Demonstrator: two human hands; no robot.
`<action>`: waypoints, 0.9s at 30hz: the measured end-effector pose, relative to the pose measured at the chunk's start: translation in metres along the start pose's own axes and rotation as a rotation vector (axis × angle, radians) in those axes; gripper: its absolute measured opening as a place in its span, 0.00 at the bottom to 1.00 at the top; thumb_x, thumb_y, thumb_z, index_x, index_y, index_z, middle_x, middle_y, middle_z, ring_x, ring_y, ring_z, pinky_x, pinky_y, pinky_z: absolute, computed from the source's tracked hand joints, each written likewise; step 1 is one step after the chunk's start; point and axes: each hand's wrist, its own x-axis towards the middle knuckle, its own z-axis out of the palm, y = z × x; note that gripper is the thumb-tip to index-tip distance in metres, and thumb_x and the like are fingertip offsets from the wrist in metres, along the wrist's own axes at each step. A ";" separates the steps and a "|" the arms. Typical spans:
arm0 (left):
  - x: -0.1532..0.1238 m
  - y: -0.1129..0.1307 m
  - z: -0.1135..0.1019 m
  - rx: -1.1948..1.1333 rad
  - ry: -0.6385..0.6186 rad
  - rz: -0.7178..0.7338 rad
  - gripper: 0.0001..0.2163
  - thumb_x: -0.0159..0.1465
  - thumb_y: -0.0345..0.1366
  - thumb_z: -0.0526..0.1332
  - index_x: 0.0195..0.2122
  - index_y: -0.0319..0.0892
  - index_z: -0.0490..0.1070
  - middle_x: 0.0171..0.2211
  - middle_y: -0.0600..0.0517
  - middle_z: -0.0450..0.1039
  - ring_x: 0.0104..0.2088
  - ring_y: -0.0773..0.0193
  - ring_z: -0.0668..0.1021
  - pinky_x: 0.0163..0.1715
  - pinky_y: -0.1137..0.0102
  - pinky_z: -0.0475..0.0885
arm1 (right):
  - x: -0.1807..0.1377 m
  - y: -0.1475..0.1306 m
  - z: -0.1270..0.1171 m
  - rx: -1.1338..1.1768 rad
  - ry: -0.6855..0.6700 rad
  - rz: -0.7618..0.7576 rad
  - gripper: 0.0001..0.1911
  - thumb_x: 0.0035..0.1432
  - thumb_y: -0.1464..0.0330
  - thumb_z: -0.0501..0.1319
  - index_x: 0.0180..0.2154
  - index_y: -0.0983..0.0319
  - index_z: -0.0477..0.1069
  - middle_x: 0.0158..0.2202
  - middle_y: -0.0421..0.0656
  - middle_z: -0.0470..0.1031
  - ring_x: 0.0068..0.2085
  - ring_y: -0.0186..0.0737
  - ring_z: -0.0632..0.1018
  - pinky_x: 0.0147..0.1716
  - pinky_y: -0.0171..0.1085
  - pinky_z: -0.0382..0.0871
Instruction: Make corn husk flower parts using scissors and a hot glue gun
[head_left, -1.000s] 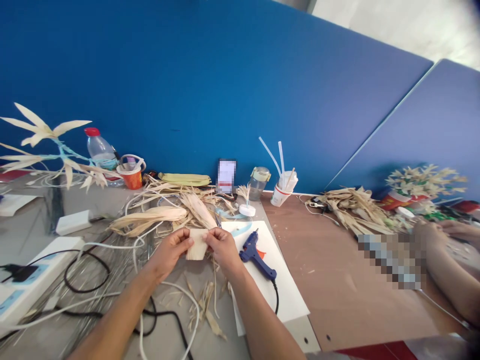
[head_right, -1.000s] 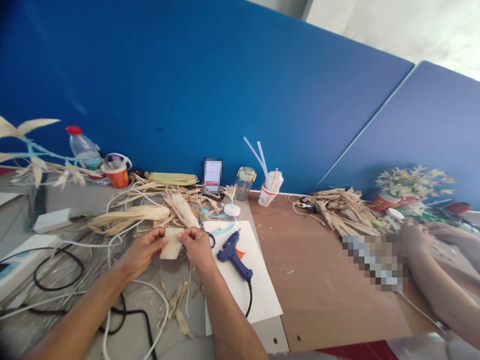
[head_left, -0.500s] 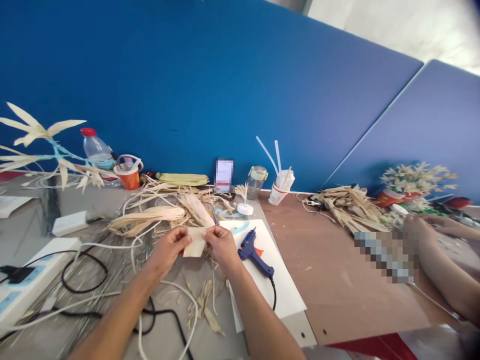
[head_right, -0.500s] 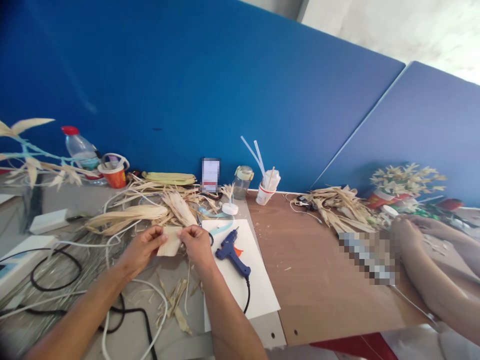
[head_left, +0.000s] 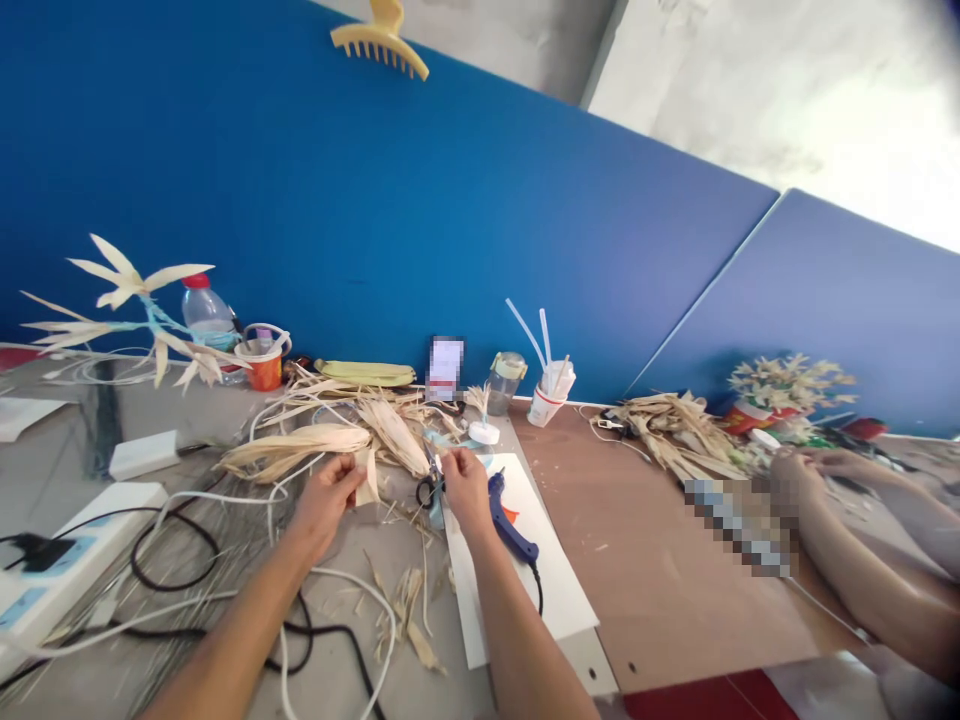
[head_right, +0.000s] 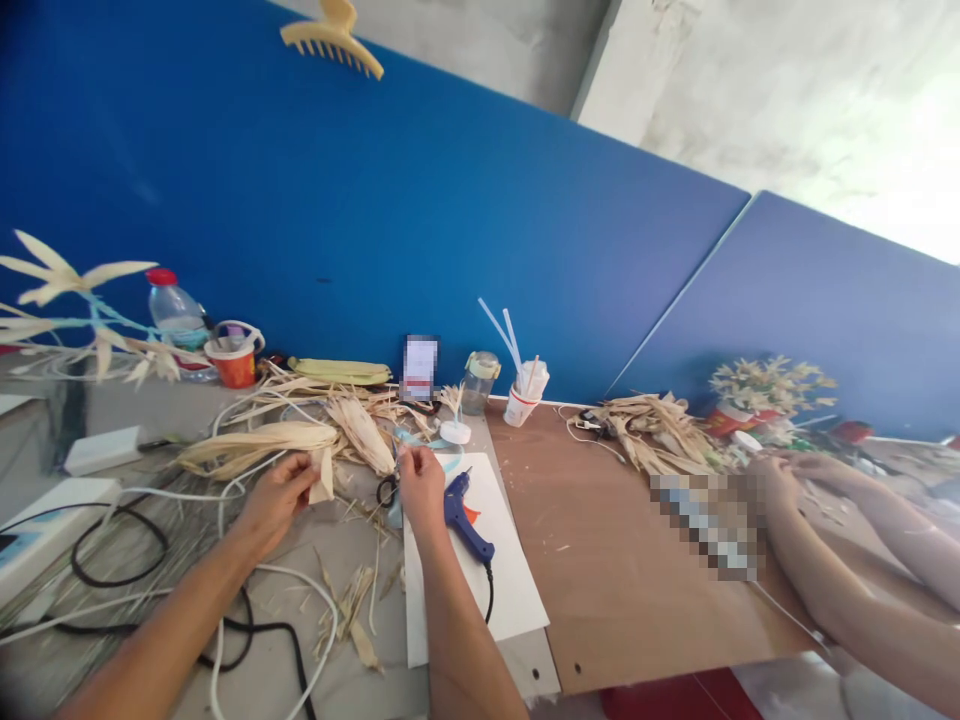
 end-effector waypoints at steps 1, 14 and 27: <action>0.000 -0.001 0.000 0.012 0.001 0.013 0.13 0.48 0.45 0.66 0.25 0.41 0.67 0.18 0.60 0.62 0.19 0.70 0.64 0.20 0.74 0.59 | 0.000 0.000 -0.001 -0.122 0.000 -0.029 0.11 0.56 0.63 0.55 0.32 0.64 0.71 0.27 0.43 0.71 0.30 0.39 0.72 0.33 0.36 0.64; -0.002 0.000 0.003 0.033 -0.012 0.059 0.14 0.48 0.47 0.64 0.23 0.42 0.66 0.16 0.60 0.59 0.18 0.69 0.63 0.20 0.73 0.57 | -0.017 -0.015 -0.009 -1.125 -0.390 -0.292 0.17 0.49 0.79 0.56 0.43 0.65 0.73 0.44 0.54 0.69 0.38 0.46 0.76 0.33 0.40 0.67; 0.000 -0.003 0.001 0.004 -0.015 0.070 0.13 0.48 0.45 0.63 0.23 0.41 0.66 0.16 0.60 0.60 0.18 0.70 0.62 0.20 0.73 0.57 | 0.025 -0.048 -0.030 -0.980 -0.084 -0.362 0.11 0.58 0.75 0.53 0.35 0.63 0.74 0.40 0.48 0.71 0.34 0.38 0.75 0.33 0.34 0.63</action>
